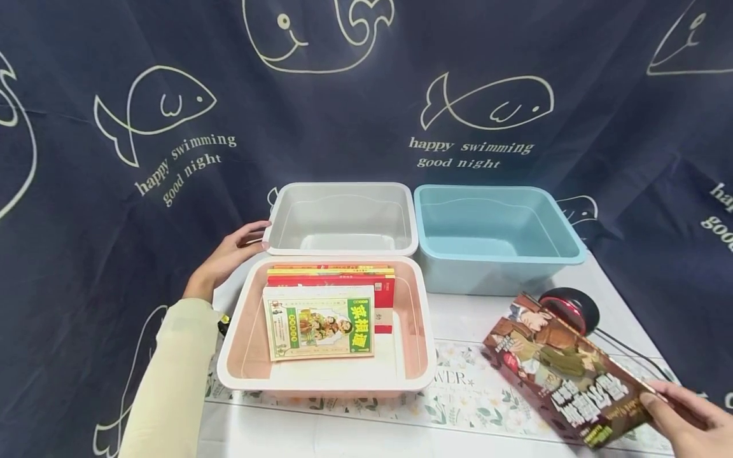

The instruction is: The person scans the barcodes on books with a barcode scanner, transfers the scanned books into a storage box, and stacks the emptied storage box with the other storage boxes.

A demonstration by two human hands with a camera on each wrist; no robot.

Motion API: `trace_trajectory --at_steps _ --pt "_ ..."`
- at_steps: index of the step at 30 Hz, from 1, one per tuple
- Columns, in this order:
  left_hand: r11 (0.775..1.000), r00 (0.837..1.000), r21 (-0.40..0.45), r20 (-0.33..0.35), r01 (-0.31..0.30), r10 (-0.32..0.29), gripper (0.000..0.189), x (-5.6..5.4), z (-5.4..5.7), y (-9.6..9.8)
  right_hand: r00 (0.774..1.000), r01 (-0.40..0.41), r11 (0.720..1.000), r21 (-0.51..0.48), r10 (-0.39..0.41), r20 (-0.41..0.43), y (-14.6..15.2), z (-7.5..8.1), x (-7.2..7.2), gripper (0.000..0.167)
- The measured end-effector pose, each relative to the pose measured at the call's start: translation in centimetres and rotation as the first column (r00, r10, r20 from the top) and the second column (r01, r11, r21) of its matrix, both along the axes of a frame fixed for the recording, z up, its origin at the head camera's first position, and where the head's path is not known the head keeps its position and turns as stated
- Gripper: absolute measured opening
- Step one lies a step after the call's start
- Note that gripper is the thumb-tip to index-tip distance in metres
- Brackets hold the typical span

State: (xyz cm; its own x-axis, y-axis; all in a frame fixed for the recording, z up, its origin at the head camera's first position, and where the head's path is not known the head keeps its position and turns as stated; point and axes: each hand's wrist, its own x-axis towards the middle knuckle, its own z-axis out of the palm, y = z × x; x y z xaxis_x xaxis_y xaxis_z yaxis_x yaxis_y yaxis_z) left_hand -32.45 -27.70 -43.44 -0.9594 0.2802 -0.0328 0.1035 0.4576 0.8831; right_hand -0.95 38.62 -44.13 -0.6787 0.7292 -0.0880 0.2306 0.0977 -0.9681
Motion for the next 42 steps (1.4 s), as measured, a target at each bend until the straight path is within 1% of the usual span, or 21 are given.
trace_trajectory --at_steps 1,2,4,5,6,8,9,11,13,15,16,18,21,22,25,29,31,33,36,40,42 --pt "1.000 1.000 0.000 0.001 0.002 -0.002 0.063 -0.1 0.0 0.0 0.999 0.010 0.999 -0.040 -0.011 -0.043 -0.3 0.6 -0.4 0.054" --pt "1.000 1.000 0.004 0.004 0.000 0.000 0.063 -0.1 0.0 0.0 0.998 -0.006 1.000 -0.028 0.004 -0.069 -0.6 1.2 -0.7 0.053" --pt "1.000 1.000 0.009 0.007 0.004 -0.004 0.063 -0.2 0.0 0.0 0.985 -0.075 0.997 0.007 0.075 -0.153 -1.0 2.3 -1.5 0.050" --pt "1.000 1.000 0.012 0.008 0.006 -0.006 0.063 -0.3 0.0 0.0 0.972 -0.118 0.993 0.019 0.120 -0.203 -1.1 2.9 -2.0 0.048" --pt "1.000 1.000 0.011 0.008 0.006 -0.007 0.064 -0.3 0.0 0.0 0.946 -0.175 0.985 -0.001 0.167 -0.276 -1.2 3.4 -2.5 0.046" --pt "1.000 1.000 0.012 0.009 0.004 -0.004 0.064 -0.3 0.0 -0.1 0.914 -0.236 0.971 0.029 0.232 -0.332 -1.6 4.7 -3.8 0.043" --pt "1.000 1.000 0.014 0.010 0.003 -0.004 0.064 -0.3 0.0 -0.1 0.889 -0.265 0.964 0.020 0.252 -0.383 -1.8 5.3 -4.5 0.041" --pt "1.000 1.000 0.012 0.011 0.003 -0.003 0.064 -0.3 0.0 -0.1 0.852 -0.311 0.950 0.028 0.291 -0.435 -2.2 6.8 -5.9 0.036" --pt "1.000 1.000 0.011 0.013 0.007 -0.007 0.064 -0.2 0.0 0.0 0.827 -0.330 0.943 0.043 0.311 -0.468 -2.9 8.3 -7.4 0.034" --pt "1.000 1.000 0.009 0.014 0.007 -0.007 0.064 -0.2 0.0 -0.1 0.793 -0.372 0.928 0.027 0.333 -0.511 -3.5 9.7 -8.8 0.032" --pt "1.000 1.000 0.010 0.014 0.008 -0.008 0.064 -0.2 0.0 -0.2 0.786 -0.388 0.922 0.020 0.342 -0.515 -3.9 10.4 -9.5 0.030" --pt "1.000 1.000 0.018 0.016 0.004 -0.004 0.064 -0.1 0.1 -0.3 0.787 -0.409 0.912 0.015 0.361 -0.501 -4.7 11.8 -10.8 0.025" --pt "1.000 1.000 0.030 0.020 -0.001 0.000 0.065 -0.2 0.2 -0.4 0.818 -0.406 0.913 0.037 0.381 -0.432 -6.1 13.6 -12.9 0.020" --pt "1.000 1.000 0.031 0.020 -0.003 0.002 0.065 -0.2 0.3 -0.3 0.822 -0.408 0.911 0.057 0.393 -0.413 -6.6 14.1 -13.6 0.019" --pt "0.999 1.000 0.033 0.022 0.006 -0.006 0.065 -0.4 0.2 -0.3 0.819 -0.433 0.894 0.114 0.443 -0.364 -8.1 15.4 -15.8 0.018" --pt "0.999 1.000 0.031 0.024 0.010 -0.011 0.066 -0.4 0.3 -0.2 0.791 -0.479 0.856 0.195 0.517 -0.327 -10.5 16.7 -18.6 0.018" --pt "1.000 1.000 0.016 0.027 0.004 -0.004 0.065 -0.3 0.4 -0.2 0.785 -0.496 0.832 0.250 0.552 -0.282 -11.9 17.2 -19.9 0.017" --pt "1.000 0.999 0.006 0.035 -0.002 0.002 0.065 -0.2 0.4 -0.3 0.777 -0.514 0.801 0.307 0.586 -0.229 -13.4 17.6 -21.1 0.013" --pt "1.000 0.999 -0.005 0.038 -0.009 0.009 0.065 -0.1 0.3 -0.4 0.772 -0.531 0.765 0.365 0.614 -0.165 -15.8 17.8 -22.6 0.013" --pt "1.000 1.000 0.009 0.029 -0.002 0.002 0.065 -0.1 0.1 -0.3 0.739 -0.560 0.734 0.384 0.652 -0.169 -18.4 17.6 -24.6 0.015" --pt "1.000 1.000 0.021 0.029 0.002 -0.003 0.065 -0.2 0.1 -0.1 0.714 -0.582 0.716 0.386 0.677 -0.181 -19.4 17.3 -25.6 0.015"
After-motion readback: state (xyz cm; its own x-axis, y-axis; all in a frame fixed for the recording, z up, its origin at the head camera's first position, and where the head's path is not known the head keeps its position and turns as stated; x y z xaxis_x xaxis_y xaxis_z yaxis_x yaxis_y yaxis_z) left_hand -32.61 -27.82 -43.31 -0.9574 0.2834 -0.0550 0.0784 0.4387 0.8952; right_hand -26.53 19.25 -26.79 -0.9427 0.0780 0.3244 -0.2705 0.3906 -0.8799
